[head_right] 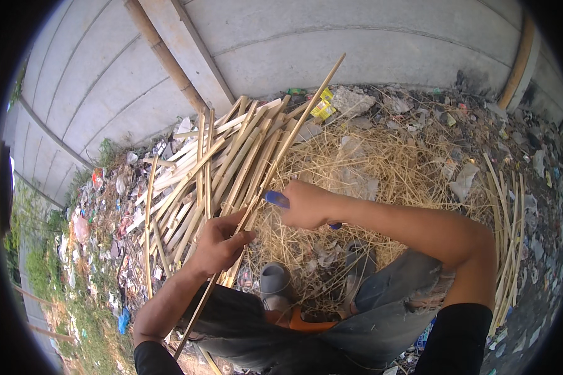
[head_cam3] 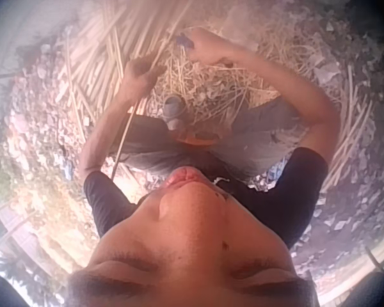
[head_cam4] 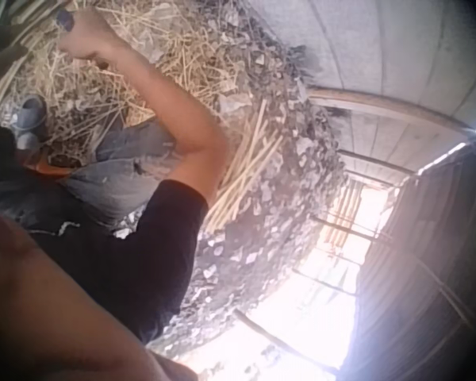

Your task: The person sits on the ground and uses a utility knife to split long bamboo strips into thinner slats. They hold the bamboo with one hand and carefully shave along its length with the other, discarding the resulting thin strips onto a pile of straw and debris.

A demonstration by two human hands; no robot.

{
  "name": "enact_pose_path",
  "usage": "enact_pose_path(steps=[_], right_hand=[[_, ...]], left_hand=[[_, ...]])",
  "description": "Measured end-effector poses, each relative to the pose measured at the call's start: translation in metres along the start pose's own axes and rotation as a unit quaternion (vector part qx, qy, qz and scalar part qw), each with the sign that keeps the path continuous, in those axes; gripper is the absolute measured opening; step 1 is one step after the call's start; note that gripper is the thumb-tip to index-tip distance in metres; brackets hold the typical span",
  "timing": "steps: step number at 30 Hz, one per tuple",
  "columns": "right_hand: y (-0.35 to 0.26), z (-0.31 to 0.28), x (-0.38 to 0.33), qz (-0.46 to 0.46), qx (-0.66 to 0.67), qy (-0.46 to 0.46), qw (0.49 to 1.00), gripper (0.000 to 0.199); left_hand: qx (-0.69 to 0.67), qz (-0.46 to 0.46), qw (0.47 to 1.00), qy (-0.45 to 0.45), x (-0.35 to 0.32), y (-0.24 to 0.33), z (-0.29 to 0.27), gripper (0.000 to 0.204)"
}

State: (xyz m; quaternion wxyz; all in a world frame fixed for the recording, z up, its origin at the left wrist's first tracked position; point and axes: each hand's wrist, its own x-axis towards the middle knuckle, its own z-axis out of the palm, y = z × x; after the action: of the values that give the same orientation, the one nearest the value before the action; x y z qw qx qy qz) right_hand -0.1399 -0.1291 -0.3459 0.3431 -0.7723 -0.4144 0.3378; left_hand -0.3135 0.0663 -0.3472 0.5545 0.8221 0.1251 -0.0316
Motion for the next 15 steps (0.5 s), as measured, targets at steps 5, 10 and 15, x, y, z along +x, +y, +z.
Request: enact_pose_path(steps=[5,10,15], right_hand=[[0.019,-0.004,0.009,0.091,0.198,-0.122,0.968,0.024],[0.003,0.007,0.004,-0.063,-0.113,0.109,0.986,0.02],[-0.003,0.01,-0.002,-0.059,-0.05,0.022,0.997,0.022]], left_hand=[[-0.048,-0.02,0.999,-0.001,-0.004,0.024,0.008,0.053],[-0.048,0.075,0.996,0.029,-0.001,0.015,0.01,0.045],[-0.019,0.031,0.999,0.005,-0.004,0.029,0.01,0.043]])
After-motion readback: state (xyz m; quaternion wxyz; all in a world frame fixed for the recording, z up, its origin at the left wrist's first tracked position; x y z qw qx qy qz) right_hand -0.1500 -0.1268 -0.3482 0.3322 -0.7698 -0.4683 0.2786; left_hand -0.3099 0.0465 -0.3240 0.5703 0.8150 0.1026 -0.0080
